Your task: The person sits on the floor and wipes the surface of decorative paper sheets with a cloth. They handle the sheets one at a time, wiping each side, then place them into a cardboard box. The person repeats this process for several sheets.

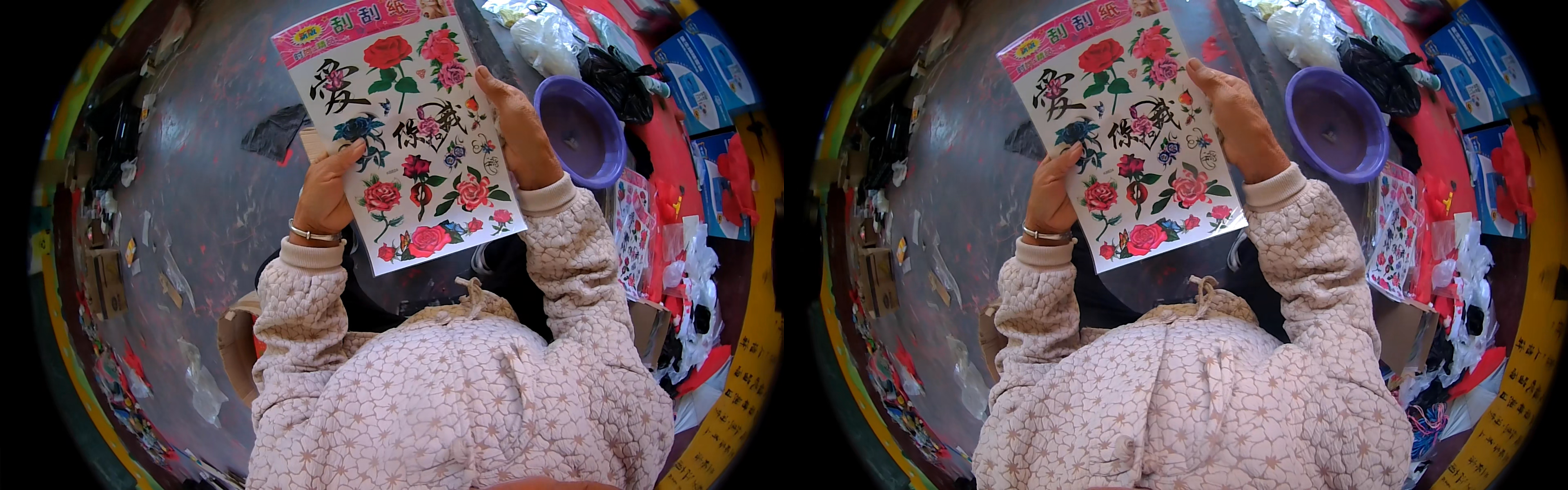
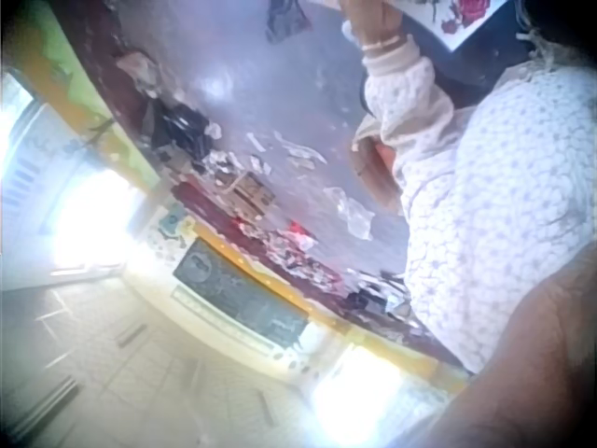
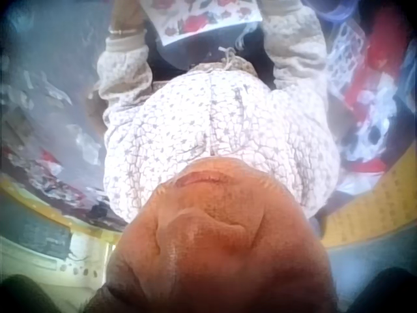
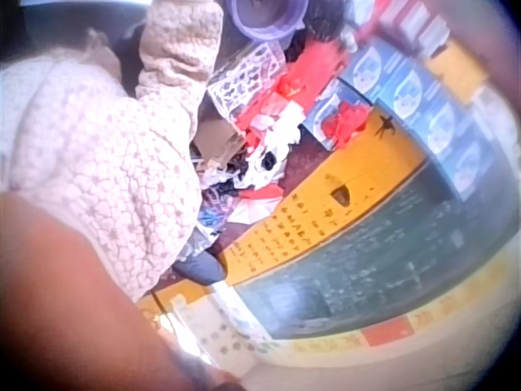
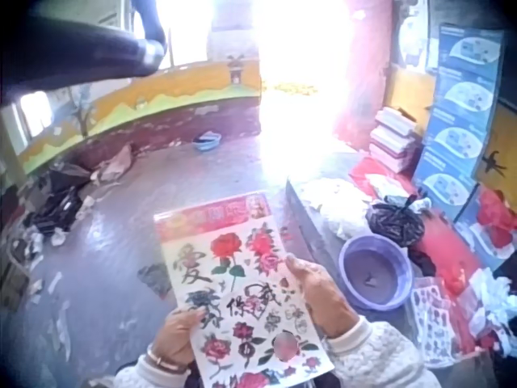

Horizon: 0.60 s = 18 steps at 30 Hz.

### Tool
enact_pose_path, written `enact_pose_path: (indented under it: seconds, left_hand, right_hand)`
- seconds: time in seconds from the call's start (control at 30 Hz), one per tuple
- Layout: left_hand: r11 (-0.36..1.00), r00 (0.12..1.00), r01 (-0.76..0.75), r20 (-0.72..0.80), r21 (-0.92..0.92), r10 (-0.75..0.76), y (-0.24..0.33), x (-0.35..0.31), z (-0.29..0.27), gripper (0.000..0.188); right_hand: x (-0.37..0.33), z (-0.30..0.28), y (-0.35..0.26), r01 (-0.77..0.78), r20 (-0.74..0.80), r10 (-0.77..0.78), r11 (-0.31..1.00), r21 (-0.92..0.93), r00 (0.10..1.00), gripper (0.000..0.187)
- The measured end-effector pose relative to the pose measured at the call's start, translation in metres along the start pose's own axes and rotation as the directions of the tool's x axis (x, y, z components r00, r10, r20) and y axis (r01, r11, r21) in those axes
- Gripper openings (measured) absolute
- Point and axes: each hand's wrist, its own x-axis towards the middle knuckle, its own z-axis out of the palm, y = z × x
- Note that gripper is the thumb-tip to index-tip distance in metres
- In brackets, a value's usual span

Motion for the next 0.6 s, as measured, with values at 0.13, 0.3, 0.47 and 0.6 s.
enact_pose_path:
  seconds: [0.13,0.3,0.47,0.6]
  left_hand:
    - [0.999,0.999,-0.031,-0.022,0.01,0.031,-0.005,0.009,-0.011,0.028]
    - [0.999,0.999,-0.043,0.014,-0.008,0.043,-0.001,0.015,-0.02,0.029]
    - [1.0,0.999,-0.004,0.033,0.017,0.003,-0.003,0.015,-0.017,0.03]
    - [0.999,0.992,0.049,0.12,-0.015,-0.047,-0.004,0.018,-0.014,0.031]
  right_hand:
    - [0.014,-0.021,0.006,0.055,-0.165,-0.056,0.998,-0.005,0.985,0.031]
    - [0.013,-0.028,-0.01,0.479,-0.381,-0.534,0.845,-0.237,0.754,0.019]
    - [-0.009,-0.004,-0.015,0.603,-0.039,-0.765,0.536,-0.59,0.642,0.01]
    - [-0.002,0.005,0.002,0.583,0.154,-0.698,0.432,-0.689,0.699,0.013]
